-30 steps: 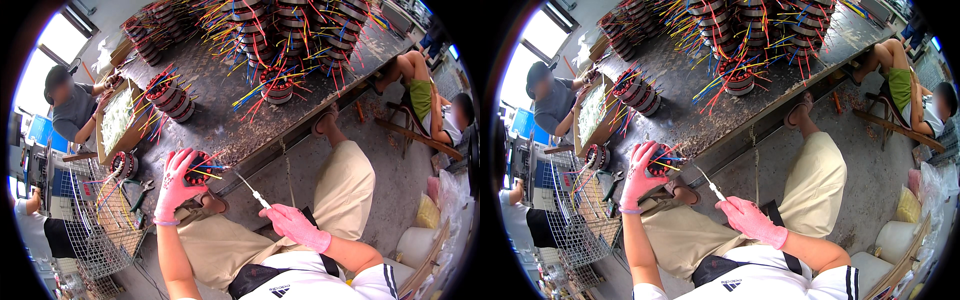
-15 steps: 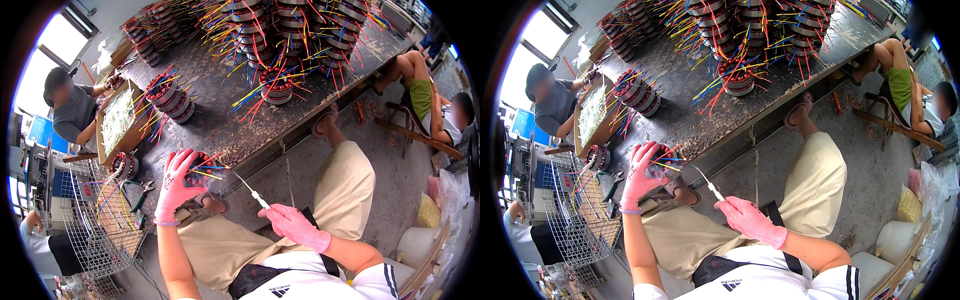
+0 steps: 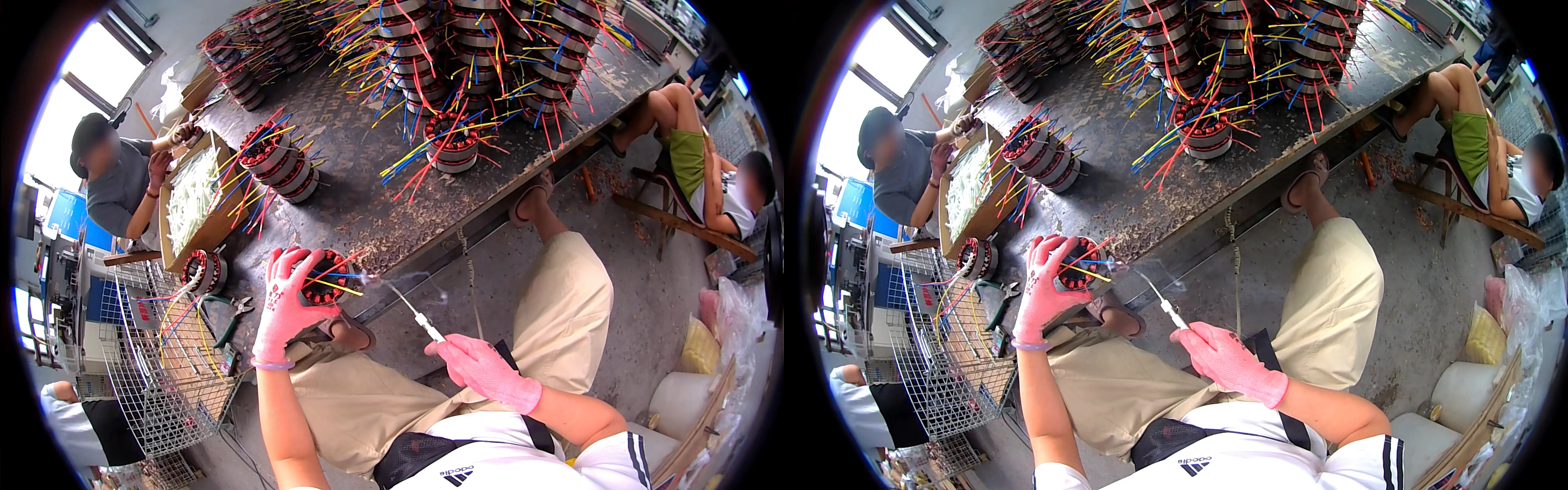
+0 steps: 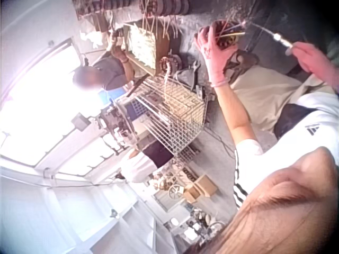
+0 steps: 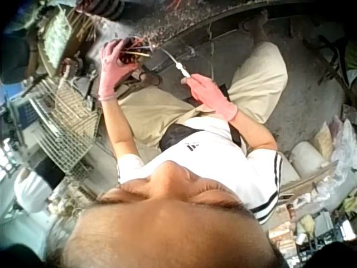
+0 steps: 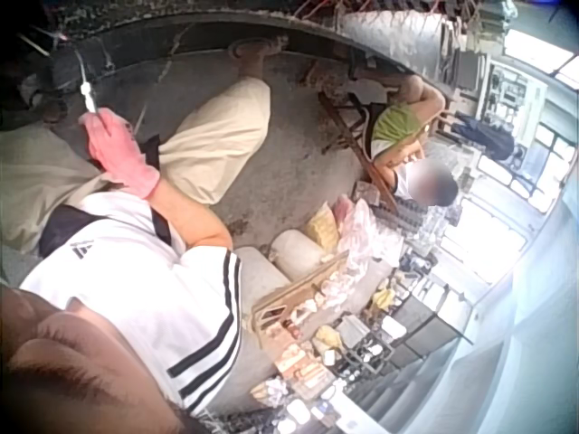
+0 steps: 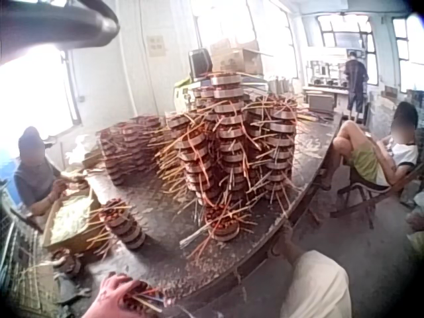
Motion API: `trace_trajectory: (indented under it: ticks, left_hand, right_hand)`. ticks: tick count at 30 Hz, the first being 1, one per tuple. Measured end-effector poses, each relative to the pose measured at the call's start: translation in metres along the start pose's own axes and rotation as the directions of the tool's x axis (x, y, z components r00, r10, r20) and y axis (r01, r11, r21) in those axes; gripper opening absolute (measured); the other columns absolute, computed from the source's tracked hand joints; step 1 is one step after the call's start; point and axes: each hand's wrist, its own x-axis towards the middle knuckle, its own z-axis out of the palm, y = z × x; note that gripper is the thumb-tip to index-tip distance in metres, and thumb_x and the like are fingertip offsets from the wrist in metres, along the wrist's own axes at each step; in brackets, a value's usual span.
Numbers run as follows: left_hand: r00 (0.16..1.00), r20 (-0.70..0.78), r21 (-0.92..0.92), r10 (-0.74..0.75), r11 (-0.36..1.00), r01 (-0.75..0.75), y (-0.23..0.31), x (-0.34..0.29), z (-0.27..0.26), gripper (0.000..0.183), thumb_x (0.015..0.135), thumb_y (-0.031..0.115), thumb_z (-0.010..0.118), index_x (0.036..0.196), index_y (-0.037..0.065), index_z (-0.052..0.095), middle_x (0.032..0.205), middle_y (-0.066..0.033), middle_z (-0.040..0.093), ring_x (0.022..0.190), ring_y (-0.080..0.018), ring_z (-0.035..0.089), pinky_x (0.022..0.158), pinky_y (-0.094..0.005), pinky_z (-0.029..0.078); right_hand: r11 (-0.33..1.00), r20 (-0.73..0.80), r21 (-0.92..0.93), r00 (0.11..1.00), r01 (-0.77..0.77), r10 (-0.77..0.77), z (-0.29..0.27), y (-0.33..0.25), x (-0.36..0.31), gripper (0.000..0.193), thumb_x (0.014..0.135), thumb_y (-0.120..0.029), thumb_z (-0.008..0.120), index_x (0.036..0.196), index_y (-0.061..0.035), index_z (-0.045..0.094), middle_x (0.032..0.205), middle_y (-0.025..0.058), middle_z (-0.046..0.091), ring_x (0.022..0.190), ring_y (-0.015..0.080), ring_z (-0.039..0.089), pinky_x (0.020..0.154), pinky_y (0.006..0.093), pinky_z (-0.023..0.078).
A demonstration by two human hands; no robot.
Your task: The person is soldering wires onto electrical components using a soldering iron. They apply heat and solder to join wires to the terminals of several components one by one on a workbench.
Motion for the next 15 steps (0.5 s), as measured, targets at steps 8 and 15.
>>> trace_trajectory:
  ticks: [8,15]
  left_hand:
    - [1.000,-0.007,-0.010,0.014,1.000,-0.014,0.0004,0.0003,-0.0008,0.095,0.049,0.027,0.089,0.136,0.009,0.056,0.132,-0.0147,0.053,0.133,-0.0354,0.043,0.120,-0.0527,0.022]
    - [1.000,0.010,-0.034,0.000,0.999,0.001,-0.0006,0.0006,0.0008,0.096,0.045,0.016,0.088,0.135,0.009,0.056,0.136,-0.0138,0.050,0.136,-0.0423,0.035,0.116,-0.0510,0.029]
  right_hand:
    - [1.000,0.030,0.012,1.000,0.002,-0.003,0.0045,-0.0071,-0.0028,0.030,0.105,-0.027,0.048,0.111,-0.0031,0.065,0.063,-0.0037,0.044,0.055,0.0053,0.041,0.049,0.0244,0.034]
    - [1.000,0.016,0.006,1.000,0.000,0.000,0.0045,-0.0088,-0.0040,0.030,0.105,-0.027,0.048,0.111,-0.0035,0.065,0.063,-0.0037,0.044,0.053,0.0054,0.041,0.048,0.0243,0.033]
